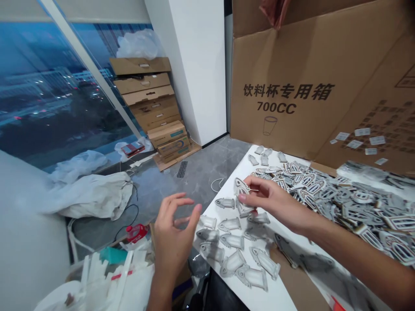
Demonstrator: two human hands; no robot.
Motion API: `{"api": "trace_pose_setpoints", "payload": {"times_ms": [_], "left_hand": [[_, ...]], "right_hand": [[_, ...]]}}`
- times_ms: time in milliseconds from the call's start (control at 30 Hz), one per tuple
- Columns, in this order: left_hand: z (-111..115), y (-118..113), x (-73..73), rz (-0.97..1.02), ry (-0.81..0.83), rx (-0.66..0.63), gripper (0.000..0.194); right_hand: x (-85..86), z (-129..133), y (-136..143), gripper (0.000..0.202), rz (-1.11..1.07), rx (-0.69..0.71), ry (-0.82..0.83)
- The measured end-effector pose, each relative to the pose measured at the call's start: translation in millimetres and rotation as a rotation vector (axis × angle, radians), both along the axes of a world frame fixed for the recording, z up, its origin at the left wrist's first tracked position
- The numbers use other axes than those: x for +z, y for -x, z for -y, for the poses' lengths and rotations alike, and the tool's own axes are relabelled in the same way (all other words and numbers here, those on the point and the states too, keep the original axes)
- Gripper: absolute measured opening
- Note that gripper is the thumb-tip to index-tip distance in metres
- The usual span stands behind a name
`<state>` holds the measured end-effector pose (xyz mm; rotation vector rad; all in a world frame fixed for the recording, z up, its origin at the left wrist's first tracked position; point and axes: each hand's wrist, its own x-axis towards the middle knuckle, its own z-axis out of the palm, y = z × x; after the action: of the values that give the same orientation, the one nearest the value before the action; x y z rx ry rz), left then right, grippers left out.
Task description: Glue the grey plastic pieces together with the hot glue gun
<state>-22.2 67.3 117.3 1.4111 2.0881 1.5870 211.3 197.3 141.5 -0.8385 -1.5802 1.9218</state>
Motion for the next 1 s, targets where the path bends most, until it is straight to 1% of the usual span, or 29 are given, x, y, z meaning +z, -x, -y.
{"api": "trace_pose_setpoints", "payload": {"times_ms": [67, 133, 200, 267, 333, 467, 600, 733, 833, 933, 1000], "left_hand": [[-5.3, -18.9, 10.6, 0.008, -0.062, -0.072, 0.014], [-8.0, -33.2, 18.6, -0.006, -0.082, -0.144, 0.008], [-9.1, -44.9, 24.9, -0.024, -0.097, -0.21, 0.006], [-9.5, -55.1, 29.6, -0.066, -0.119, -0.244, 0.004], [-9.7, -63.9, 32.7, -0.143, -0.158, -0.255, 0.005], [-9.4, -74.7, 34.3, -0.272, -0.242, -0.221, 0.011], [-8.6, -77.2, 33.2, -0.34, -0.216, -0.198, 0.011], [-8.6, -76.8, 33.3, -0.278, -0.125, -0.218, 0.008], [-9.4, -75.0, 32.6, -0.142, -0.081, -0.3, 0.01], [-9.7, -71.1, 29.5, 0.037, -0.079, -0.398, 0.011], [-9.2, -68.0, 27.0, 0.112, -0.086, -0.44, 0.011]], "right_hand": [[7.7, 15.3, -5.5, 0.046, -0.014, -0.008, 0.066], [11.4, 26.7, -9.8, 0.045, -0.017, -0.011, 0.092], [12.0, 34.5, -12.7, 0.043, -0.032, -0.008, 0.1], [10.1, 39.4, -14.5, 0.04, -0.05, -0.013, 0.074], [6.9, 42.7, -15.6, 0.037, -0.06, -0.03, 0.034], [2.8, 48.3, -16.6, 0.032, -0.031, -0.078, -0.051], [3.6, 53.3, -15.4, 0.024, 0.021, -0.132, -0.182], [3.9, 55.4, -14.1, 0.024, 0.054, -0.155, -0.176], [5.6, 56.3, -14.6, 0.027, 0.041, -0.161, -0.147], [9.0, 57.6, -15.6, 0.025, 0.027, -0.156, -0.126], [10.8, 58.5, -15.8, 0.028, 0.024, -0.161, -0.114]]}}
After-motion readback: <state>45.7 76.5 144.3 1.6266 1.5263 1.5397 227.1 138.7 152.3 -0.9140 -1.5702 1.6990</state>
